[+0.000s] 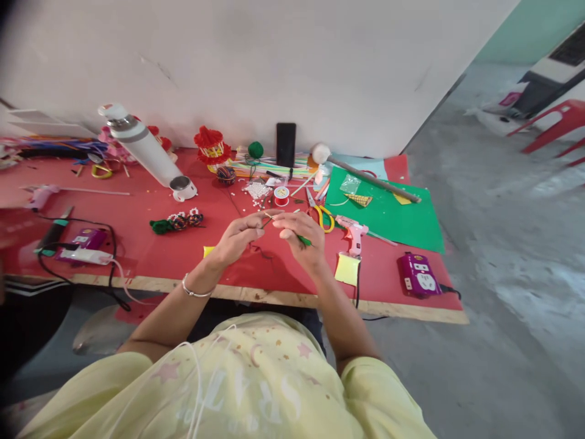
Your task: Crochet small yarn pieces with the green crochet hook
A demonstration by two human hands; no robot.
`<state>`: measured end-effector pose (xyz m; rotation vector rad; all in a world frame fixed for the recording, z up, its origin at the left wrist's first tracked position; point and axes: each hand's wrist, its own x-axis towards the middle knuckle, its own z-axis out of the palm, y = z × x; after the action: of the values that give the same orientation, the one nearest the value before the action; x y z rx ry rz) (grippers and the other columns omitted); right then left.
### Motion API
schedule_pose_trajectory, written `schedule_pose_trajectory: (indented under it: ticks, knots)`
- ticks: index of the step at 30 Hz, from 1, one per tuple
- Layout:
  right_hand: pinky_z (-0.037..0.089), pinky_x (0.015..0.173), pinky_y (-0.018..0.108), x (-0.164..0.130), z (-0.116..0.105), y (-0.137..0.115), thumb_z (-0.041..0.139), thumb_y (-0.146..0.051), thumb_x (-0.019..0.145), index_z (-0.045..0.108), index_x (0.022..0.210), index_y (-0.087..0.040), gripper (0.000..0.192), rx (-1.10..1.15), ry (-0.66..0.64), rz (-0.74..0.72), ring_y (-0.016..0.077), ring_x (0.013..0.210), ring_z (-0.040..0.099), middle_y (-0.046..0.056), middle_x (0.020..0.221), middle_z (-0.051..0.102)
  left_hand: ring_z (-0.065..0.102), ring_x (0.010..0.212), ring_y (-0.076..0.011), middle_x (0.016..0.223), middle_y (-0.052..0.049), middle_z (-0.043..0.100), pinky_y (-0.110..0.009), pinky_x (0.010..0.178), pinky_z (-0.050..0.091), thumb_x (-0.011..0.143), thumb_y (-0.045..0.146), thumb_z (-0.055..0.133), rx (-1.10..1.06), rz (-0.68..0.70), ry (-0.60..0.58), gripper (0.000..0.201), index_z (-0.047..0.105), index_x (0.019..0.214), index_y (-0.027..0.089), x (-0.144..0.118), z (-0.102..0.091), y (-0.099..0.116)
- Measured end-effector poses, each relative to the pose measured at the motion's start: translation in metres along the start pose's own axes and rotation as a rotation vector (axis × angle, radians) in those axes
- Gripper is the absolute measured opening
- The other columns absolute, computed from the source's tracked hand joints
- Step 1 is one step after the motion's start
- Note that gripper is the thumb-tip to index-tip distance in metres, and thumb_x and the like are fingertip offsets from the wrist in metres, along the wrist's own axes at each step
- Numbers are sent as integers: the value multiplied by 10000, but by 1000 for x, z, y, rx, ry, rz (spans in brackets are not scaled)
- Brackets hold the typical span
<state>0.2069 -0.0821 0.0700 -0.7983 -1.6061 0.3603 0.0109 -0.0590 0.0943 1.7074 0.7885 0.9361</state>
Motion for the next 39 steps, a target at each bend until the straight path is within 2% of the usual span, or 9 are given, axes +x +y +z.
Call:
schedule_pose_trajectory:
  ticks: [5, 13, 18, 22, 26, 28, 30, 34, 39]
  knots:
    - [580, 937, 439, 15, -23, -10, 657, -464, 971, 821, 1019, -317, 225, 124, -179, 54, 248, 1008, 784, 59, 1060, 836, 646, 1135, -276, 1163, -104, 746, -427, 1061, 452, 786, 272, 603, -149, -84, -52, 271, 411, 605, 208, -2, -16, -11]
    - [600, 881, 413, 28, -39, -8, 610, -434, 1006, 833, 955, -274, 279, 284, -328, 163, 238, 955, 789, 60, 983, 838, 677, 1100, -287, 857, -77, 729, -461, 1122, 423, 726, 226, 627, -316, -80, -142, 191, 495, 589, 206, -1, -20, -4]
    - [641, 791, 394, 23, -30, -4, 547, -532, 1016, 819, 833, -243, 437, 414, -221, 361, 228, 851, 793, 54, 858, 827, 648, 750, -240, 576, -66, 594, -386, 748, 517, 709, 294, 646, -358, -142, -159, 315, 419, 505, 215, 2, -17, -6]
    - [654, 785, 384, 22, -28, -2, 627, -542, 973, 799, 776, -235, 403, 386, -125, 401, 225, 835, 793, 47, 829, 818, 477, 550, -134, 757, -138, 731, -328, 538, 389, 710, 308, 655, -405, -162, -159, 354, 381, 512, 202, 2, -23, -11]
    - [649, 659, 334, 26, -45, 8, 660, -632, 916, 727, 671, -238, 469, 481, 163, 443, 191, 696, 775, 11, 694, 767, 317, 492, -81, 1009, -197, 781, -313, 473, 259, 735, 300, 594, -436, -130, -66, 318, 341, 570, 201, 0, -34, -13]
    - [632, 596, 310, 26, -50, 11, 659, -688, 886, 693, 653, -235, 510, 505, 246, 495, 184, 648, 764, 5, 646, 743, 319, 488, -77, 1013, -182, 780, -304, 478, 240, 749, 283, 580, -399, -121, -35, 288, 349, 599, 200, 0, -35, -13]
    - [636, 607, 317, 22, -47, 9, 668, -691, 877, 699, 679, -233, 500, 476, 260, 510, 198, 685, 776, 13, 675, 756, 429, 522, -97, 932, -143, 767, -295, 516, 301, 777, 277, 595, -290, -100, -33, 286, 378, 608, 199, 1, -30, -12]
    - [653, 780, 382, 14, -24, -10, 657, -602, 930, 758, 764, -254, 398, 368, 139, 412, 231, 869, 794, 27, 826, 801, 683, 847, -222, 800, -90, 694, -326, 720, 450, 839, 275, 617, -42, 31, -65, 330, 415, 589, 201, 5, -14, -4]
    - [607, 877, 409, 16, -7, -30, 594, -504, 1002, 782, 850, -275, 333, 253, 53, 304, 222, 925, 761, 37, 901, 797, 712, 1090, -284, 789, -76, 670, -342, 826, 479, 860, 217, 586, 46, 130, -50, 331, 402, 586, 205, 5, -9, 4]
